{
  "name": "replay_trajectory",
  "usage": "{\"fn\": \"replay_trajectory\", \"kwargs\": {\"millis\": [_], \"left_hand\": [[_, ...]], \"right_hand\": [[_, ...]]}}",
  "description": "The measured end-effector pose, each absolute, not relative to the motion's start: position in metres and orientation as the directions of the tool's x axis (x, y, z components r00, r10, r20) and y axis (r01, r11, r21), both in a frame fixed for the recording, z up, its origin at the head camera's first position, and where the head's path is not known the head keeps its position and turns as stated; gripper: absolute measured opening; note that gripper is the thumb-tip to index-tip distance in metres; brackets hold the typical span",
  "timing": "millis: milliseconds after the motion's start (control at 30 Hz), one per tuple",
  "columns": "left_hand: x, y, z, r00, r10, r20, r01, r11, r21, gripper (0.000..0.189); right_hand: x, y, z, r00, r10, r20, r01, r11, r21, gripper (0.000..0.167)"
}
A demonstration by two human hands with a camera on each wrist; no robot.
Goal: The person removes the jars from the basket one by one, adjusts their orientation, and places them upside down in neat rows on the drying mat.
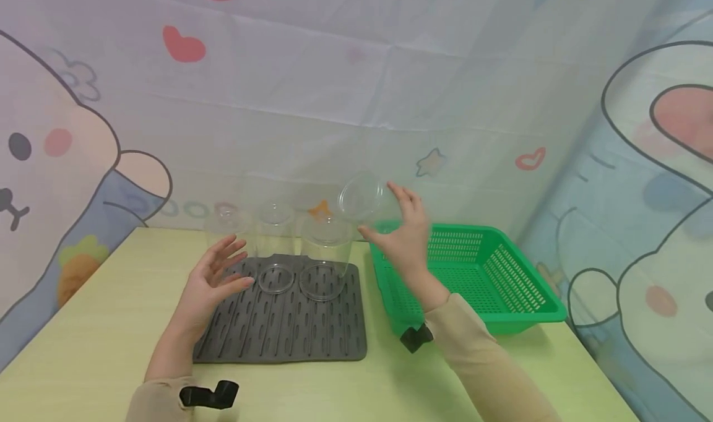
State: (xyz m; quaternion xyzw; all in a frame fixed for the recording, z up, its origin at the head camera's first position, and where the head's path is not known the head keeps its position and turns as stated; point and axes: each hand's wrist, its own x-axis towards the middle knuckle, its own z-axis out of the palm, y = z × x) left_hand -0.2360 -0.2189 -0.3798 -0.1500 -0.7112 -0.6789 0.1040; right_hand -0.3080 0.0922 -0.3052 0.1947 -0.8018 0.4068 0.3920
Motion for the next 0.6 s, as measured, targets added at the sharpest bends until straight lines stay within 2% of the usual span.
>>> {"fn": "replay_trajectory", "kwargs": {"millis": [233, 600], "left_hand": [[-0.235, -0.195, -0.369, -0.935, 0.127, 0.332, 0.344, 0.089, 0.935, 0.088], [-0.241, -0.168, -0.374, -0.927, 0.193, 0.323, 0.342, 0.076, 0.937, 0.096]], "right_hand": [[-0.294, 0.073, -0.312, -0.506, -0.148, 0.85, -0.677, 0.678, -0.285, 0.078], [-0.274, 0.052, -0.33, -0.422, -0.381, 0.823, -0.62, 0.783, 0.044, 0.082]]}}
